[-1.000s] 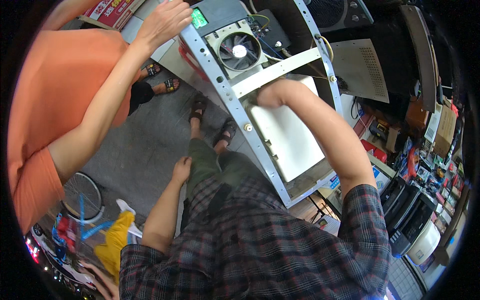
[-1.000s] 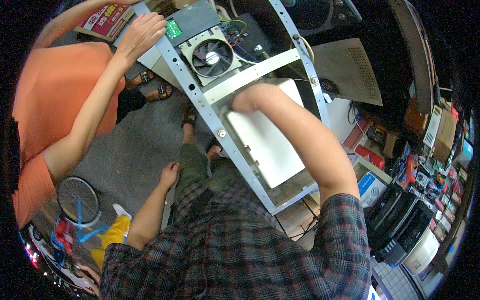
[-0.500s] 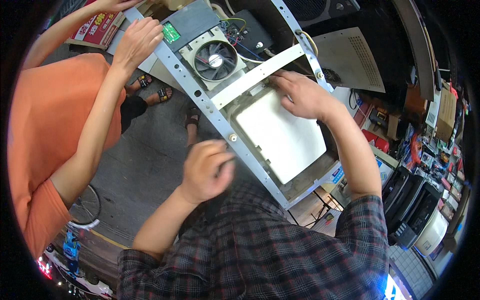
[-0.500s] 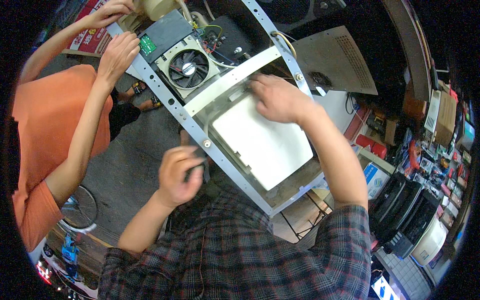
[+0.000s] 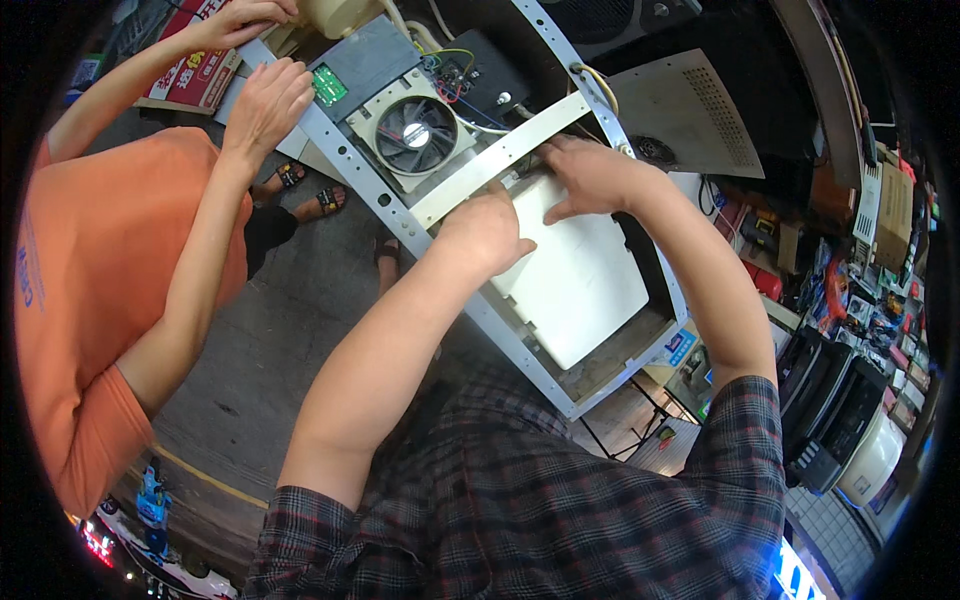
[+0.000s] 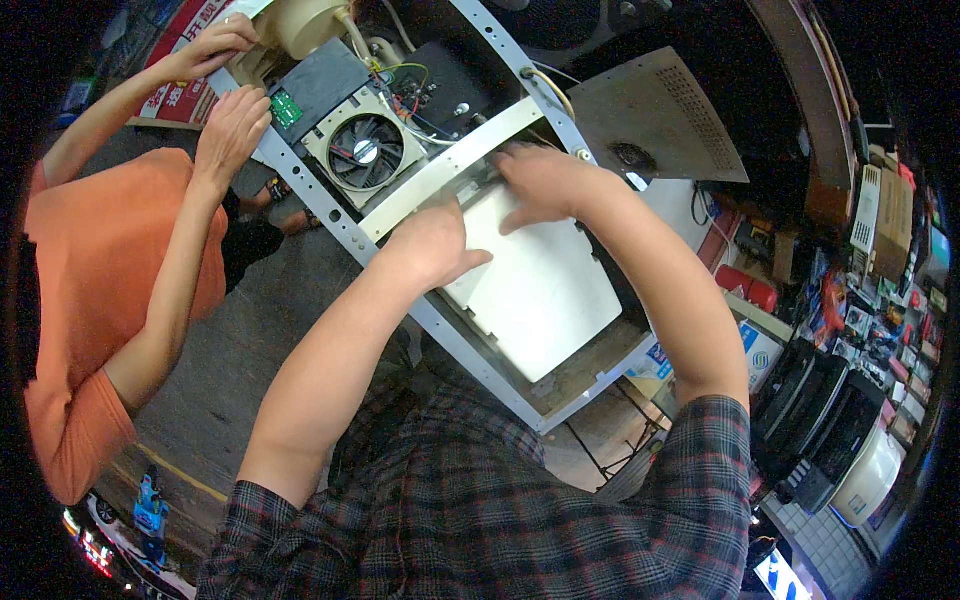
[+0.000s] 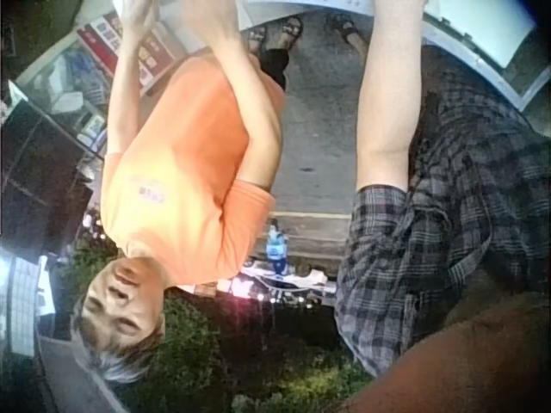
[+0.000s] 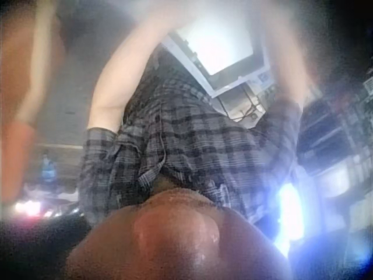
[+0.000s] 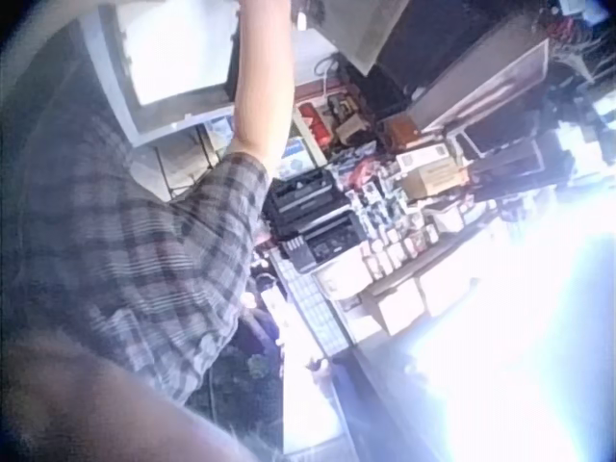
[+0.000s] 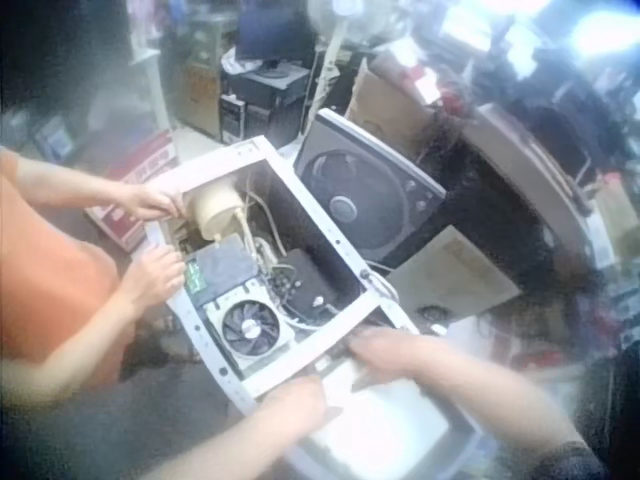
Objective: The person aligns and secures a white plastic cover onto an open electronics chassis with the help of a coworker. They then attach a metal backplate, retrieve a container of screws, and use a screwdriver to fasten the backplate to the chassis.
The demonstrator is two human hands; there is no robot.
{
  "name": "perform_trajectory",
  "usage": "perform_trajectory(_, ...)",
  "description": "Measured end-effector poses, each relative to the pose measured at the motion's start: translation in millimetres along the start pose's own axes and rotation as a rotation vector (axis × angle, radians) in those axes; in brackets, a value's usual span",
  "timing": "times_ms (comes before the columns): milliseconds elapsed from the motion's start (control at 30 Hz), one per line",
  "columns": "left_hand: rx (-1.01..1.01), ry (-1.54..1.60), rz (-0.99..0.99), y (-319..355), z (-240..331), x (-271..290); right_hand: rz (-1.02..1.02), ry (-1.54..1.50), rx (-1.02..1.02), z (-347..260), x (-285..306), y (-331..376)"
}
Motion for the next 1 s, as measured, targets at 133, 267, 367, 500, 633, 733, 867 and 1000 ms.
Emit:
perform_trajectory(133, 0.061, -0.026, -0.058, -7, 8, 2, -0.267, 0.002, -0.069, 6, -15, -33)
perform_trajectory(267, 0.121, 0.012, -0.037, -11, 3, -4, -0.394, -0.023, -0.103, 12, -24, -45)
perform_trajectory(367, 0.156, 0.095, -0.096, -18, -6, -9, -0.478, -0.058, -0.147, 3, -16, -47)
perform_trajectory(500, 0.175, 0.187, -0.16, -25, -12, -13, -0.515, -0.058, -0.183, 0, -9, -49)
perform_trajectory(633, 0.133, 0.181, -0.06, -25, -14, -21, -0.494, -0.076, -0.106, 7, -20, -52)
perform_trajectory(733, 0.119, 0.165, -0.029, -24, -14, -24, -0.432, -0.033, -0.093, 21, -30, -49)
perform_trajectory(867, 0.125, 0.184, -0.07, -27, -17, -23, -0.437, -0.043, -0.096, 12, -19, -47)
perform_trajectory(1000, 0.109, 0.17, -0.066, -27, -16, -21, -0.461, -0.042, -0.101, 13, -19, -49)
Point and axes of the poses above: each hand's wrist, its own y-axis away from the middle knuckle, its own x-axis out of the back of the hand, z = x × y, the point moved 3 cm from there along -y, towards the middle knuckle, and after that the axes turned 14 degrees about z, right-handed, at the moved point
